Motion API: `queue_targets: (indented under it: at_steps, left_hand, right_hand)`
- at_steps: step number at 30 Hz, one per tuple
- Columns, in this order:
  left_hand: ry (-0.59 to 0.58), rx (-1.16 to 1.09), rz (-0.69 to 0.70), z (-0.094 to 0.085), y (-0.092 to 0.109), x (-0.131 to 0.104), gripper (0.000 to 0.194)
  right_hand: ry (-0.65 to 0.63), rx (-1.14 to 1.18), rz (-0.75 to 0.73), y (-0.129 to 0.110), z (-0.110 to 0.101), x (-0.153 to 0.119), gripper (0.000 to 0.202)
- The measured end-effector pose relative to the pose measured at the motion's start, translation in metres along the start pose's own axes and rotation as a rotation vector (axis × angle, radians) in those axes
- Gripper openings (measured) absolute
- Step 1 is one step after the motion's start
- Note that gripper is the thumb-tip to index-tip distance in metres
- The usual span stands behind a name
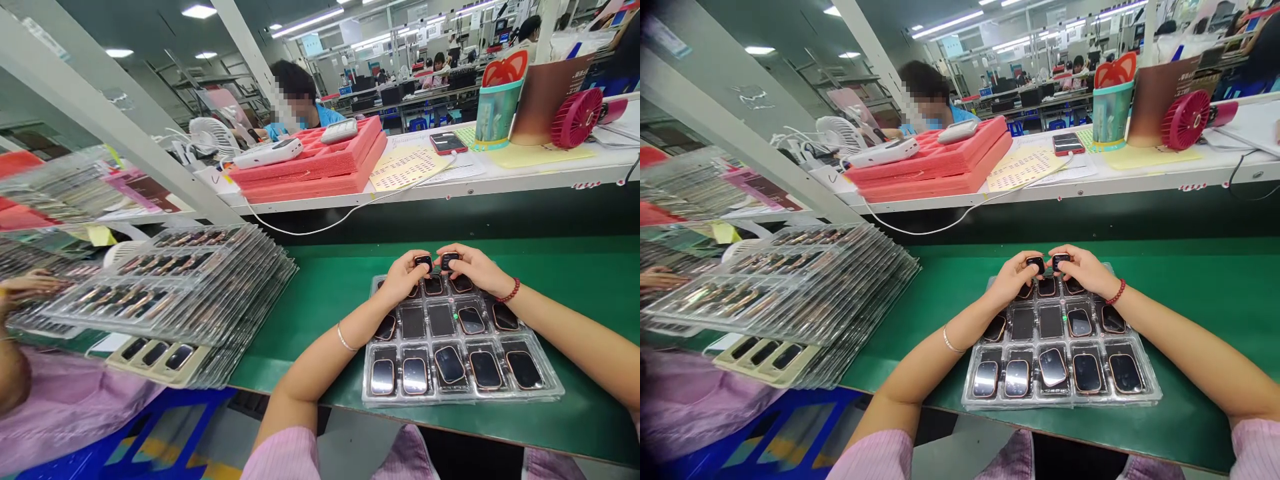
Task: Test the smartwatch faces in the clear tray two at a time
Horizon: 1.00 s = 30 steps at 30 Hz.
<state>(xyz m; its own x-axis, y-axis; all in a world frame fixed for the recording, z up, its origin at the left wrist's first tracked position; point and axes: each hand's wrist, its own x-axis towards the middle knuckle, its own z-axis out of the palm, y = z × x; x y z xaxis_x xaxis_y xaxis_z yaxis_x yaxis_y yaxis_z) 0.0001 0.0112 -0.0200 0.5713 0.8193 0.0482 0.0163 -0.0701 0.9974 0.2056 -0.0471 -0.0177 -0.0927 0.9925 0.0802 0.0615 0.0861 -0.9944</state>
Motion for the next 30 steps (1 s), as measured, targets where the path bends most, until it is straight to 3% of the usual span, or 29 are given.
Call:
queue_targets:
  at_steps: [5,10,22,30]
  left_hand:
    - [0.007,0.018,-0.012,0.000,0.003,-0.001,0.029]
    - [-0.007,-0.024,0.015,0.000,0.002,-0.002,0.038]
    - [-0.003,-0.025,0.009,0.001,0.000,-0.001,0.027]
    - [0.013,-0.086,-0.006,0.007,-0.010,0.002,0.024]
  right_hand:
    - [-0.004,0.002,0.026,-0.002,-0.001,0.000,0.027]
    - [-0.002,-0.005,0.005,-0.001,0.000,0.001,0.034]
    - [-0.034,-0.122,-0.004,0.000,0.002,-0.001,0.029]
    - [-0.032,-0.216,0.005,0.010,-0.005,-0.006,0.044]
